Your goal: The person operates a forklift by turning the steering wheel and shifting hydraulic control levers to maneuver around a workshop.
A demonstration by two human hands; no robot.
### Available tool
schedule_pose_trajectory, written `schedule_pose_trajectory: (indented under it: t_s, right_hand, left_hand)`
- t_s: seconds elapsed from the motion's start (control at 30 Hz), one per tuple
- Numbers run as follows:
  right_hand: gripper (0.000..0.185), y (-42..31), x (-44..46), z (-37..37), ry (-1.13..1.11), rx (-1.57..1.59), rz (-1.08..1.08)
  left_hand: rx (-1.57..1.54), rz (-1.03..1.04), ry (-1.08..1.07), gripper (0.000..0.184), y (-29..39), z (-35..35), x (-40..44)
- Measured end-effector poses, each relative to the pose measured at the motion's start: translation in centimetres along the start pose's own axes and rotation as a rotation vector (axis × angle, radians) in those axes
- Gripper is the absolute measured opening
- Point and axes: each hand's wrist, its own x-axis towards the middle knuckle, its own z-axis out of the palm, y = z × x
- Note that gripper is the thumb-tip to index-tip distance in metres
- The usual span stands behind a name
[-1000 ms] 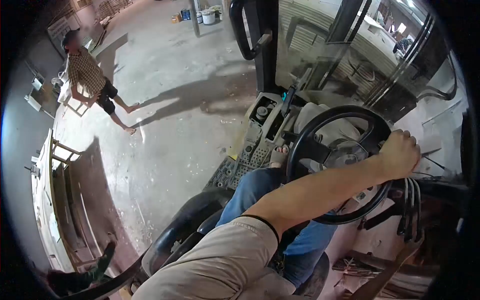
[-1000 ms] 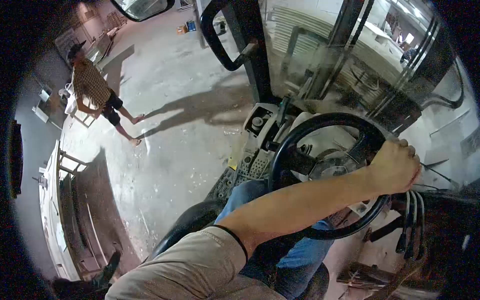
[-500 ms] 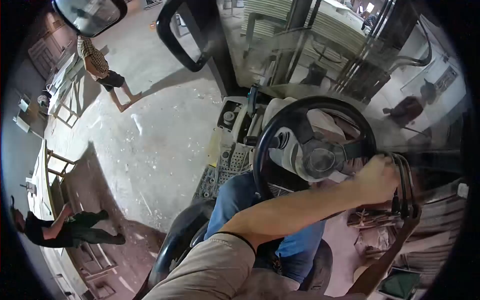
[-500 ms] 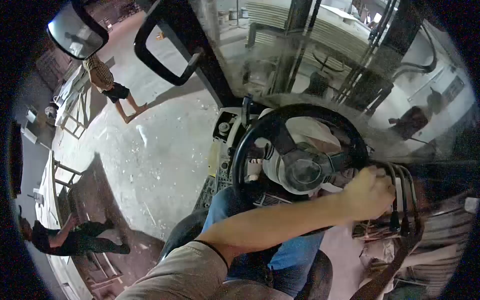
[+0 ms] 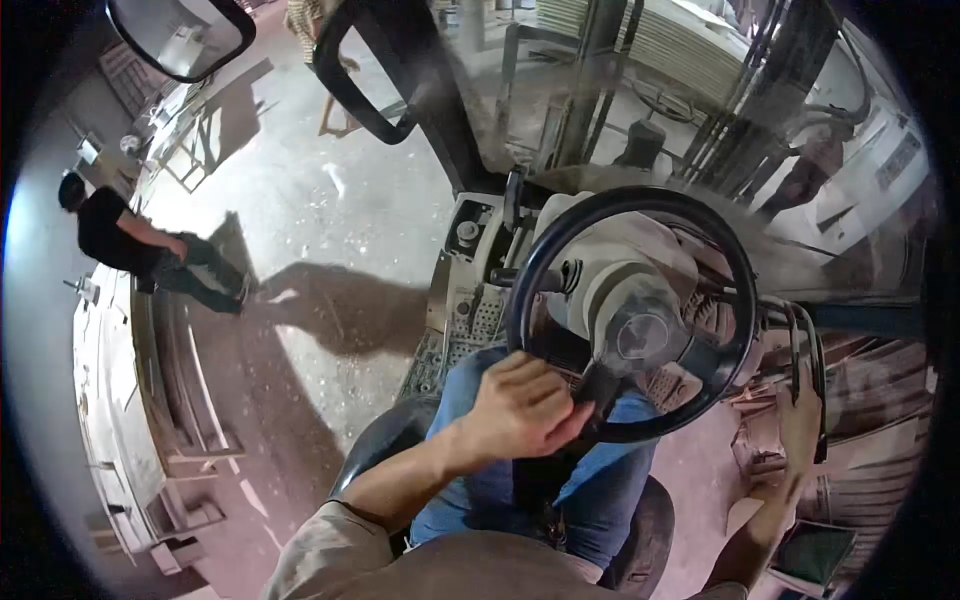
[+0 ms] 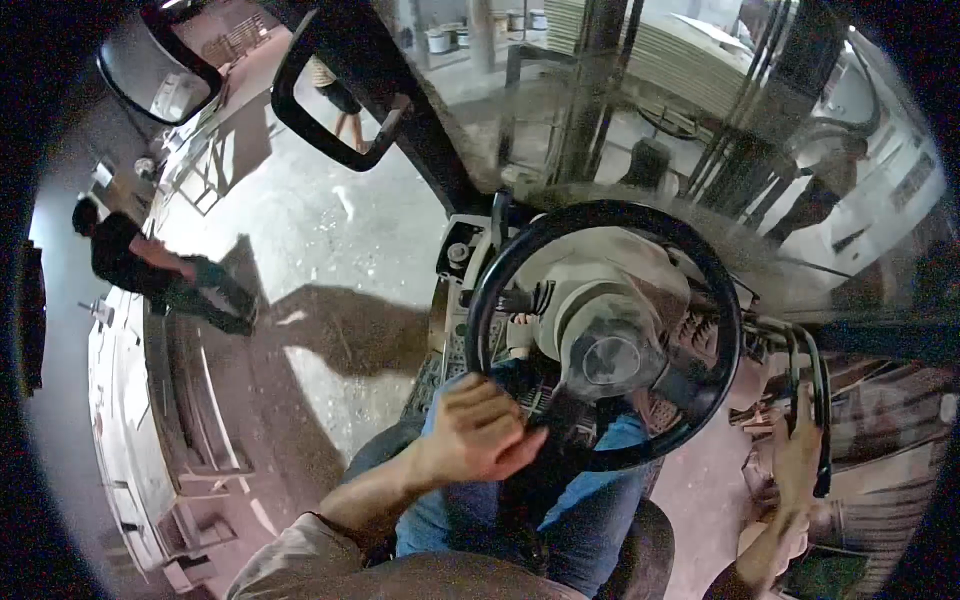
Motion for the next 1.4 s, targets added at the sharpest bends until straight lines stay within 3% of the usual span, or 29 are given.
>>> schedule_pose_trajectory:
  t_s: [0.07,0.1,0.2,0.23,0.4,0.43,0.5,0.53,0.6,0.67,0.73,0.77,0.87,0.9,0.93,1.07,1.2,1.23,1.4]
  right_hand:
    - [0.05,-0.8,-0.5,0.1,-0.053,0.102,0.145]
    - [0.052,2.3,-0.6,1.7,0.023,0.016,0.027]
    - [0.053,4.0,-1.2,2.9,0.06,0.038,-0.029]
    - [0.052,1.6,-1.6,2.0,0.0,0.083,0.086]
    - [0.056,2.5,-3.7,4.7,0.143,0.118,0.0]
    - [0.056,2.4,-4.1,5.1,0.152,0.094,0.001]
    - [0.054,1.0,-5.5,5.3,0.134,0.053,0.024]
    - [0.054,1.6,-6.2,6.3,0.136,0.048,0.035]
    - [0.052,2.8,-6.9,9.1,0.214,0.365,-0.151]
    - [0.05,2.0,-8.5,9.1,0.108,0.382,0.092]
    - [0.055,4.2,-8.3,11.6,0.179,0.301,-0.048]
    - [0.05,0.1,-8.6,8.5,0.162,0.334,-0.065]
    - [0.048,1.8,-9.1,9.8,0.139,0.237,-0.032]
    - [0.048,1.1,-10.1,9.3,0.234,0.323,-0.19]
    - [0.048,1.3,-11.3,9.6,0.243,0.326,-0.18]
    - [0.051,0.3,-13.8,9.8,0.089,0.278,0.176]
    - [0.052,1.1,-15.5,8.7,0.131,0.244,0.034]
    - [0.053,1.7,-15.8,8.8,0.137,0.22,-0.006]
    - [0.052,-0.4,-19.3,7.7,0.16,0.241,0.018]
  left_hand:
    - [0.074,-0.067,0.089,0.034,-1.9,-0.8,1.4]
    - [0.057,-0.076,0.164,0.034,-3.1,-1.2,3.1]
    - [0.132,-0.141,0.356,0.036,-4.9,-0.7,10.0]
    - [0.131,-0.097,0.443,0.037,-5.6,0.6,12.1]
    - [0.116,-0.015,0.33,0.033,-0.8,8.8,19.6]
    - [0.1,-0.009,0.23,0.031,1.0,10.0,19.6]
    - [0.062,0.135,0.351,0.024,3.9,14.6,17.4]
    - [0.097,0.123,0.233,0.021,6.1,14.2,15.5]
    - [-0.064,0.121,0.092,0.018,8.8,15.8,11.5]
    - [-0.15,0.2,0.048,0.017,10.4,16.6,6.6]
    - [-0.234,0.21,-0.045,0.018,11.0,17.2,0.6]
    - [-0.213,0.191,-0.065,0.02,11.4,15.8,-0.9]
    - [-0.123,0.165,-0.1,0.026,12.7,9.0,-4.5]
    - [-0.107,0.147,-0.128,0.028,12.9,7.4,-6.0]
    - [-0.11,0.159,-0.133,0.028,13.1,5.9,-7.8]
    - [-0.053,0.081,-0.14,0.028,12.6,0.5,-12.6]
    - [0.052,-0.057,-0.112,0.03,12.7,-3.6,-14.4]
    - [0.035,-0.035,-0.024,0.034,12.7,-3.9,-14.6]
    - [0.081,-0.062,0.096,0.026,13.2,-6.6,-16.8]
